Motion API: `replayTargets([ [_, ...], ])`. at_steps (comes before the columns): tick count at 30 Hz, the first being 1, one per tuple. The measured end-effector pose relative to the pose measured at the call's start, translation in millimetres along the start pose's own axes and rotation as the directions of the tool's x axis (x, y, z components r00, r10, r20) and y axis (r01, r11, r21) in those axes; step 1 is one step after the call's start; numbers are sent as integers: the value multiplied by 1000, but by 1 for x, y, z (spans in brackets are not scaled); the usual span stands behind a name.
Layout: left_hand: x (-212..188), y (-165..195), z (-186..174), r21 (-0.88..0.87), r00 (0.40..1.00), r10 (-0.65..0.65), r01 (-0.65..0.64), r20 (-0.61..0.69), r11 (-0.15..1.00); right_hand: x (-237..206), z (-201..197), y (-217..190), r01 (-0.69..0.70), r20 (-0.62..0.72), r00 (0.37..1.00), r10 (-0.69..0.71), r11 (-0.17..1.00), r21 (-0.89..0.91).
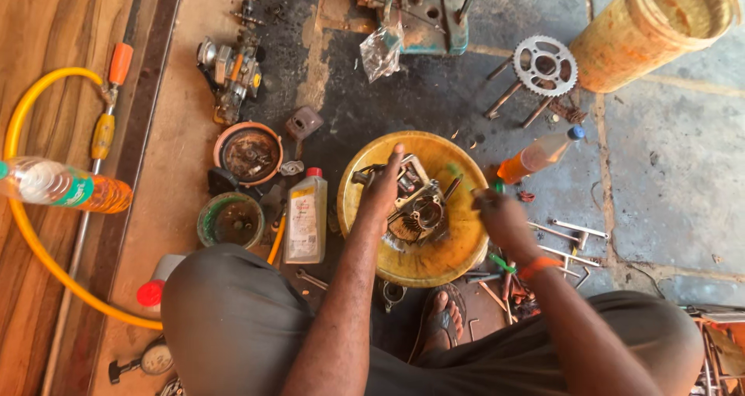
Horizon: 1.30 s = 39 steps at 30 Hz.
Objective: The person sits on the floor with a yellow basin and cleans a small engine component, scrubbing it with a brush and picking at it with a screwdriver-like tool. They turn the part over repeatedly and work on different sides while it rests in the basin.
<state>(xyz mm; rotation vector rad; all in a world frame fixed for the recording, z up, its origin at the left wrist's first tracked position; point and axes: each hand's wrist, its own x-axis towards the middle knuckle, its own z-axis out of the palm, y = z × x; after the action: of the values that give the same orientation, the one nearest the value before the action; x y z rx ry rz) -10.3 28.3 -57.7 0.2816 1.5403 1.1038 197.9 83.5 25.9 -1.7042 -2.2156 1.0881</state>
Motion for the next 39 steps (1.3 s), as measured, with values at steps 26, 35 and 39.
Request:
replayTargets([
  [26, -13, -3, 16, 139, 997, -28, 38, -69, 990, -24, 17, -5, 115, 108, 988, -108, 992, -57],
  [35, -1, -26, 27, 272, 992, -85, 58, 91, 960, -47, 9, 4, 543, 37, 670, -742, 455, -706],
  [39, 3, -32, 32, 649, 799, 500, -580, 335, 492, -41, 22, 22, 188, -53, 973, -227, 898, -397],
])
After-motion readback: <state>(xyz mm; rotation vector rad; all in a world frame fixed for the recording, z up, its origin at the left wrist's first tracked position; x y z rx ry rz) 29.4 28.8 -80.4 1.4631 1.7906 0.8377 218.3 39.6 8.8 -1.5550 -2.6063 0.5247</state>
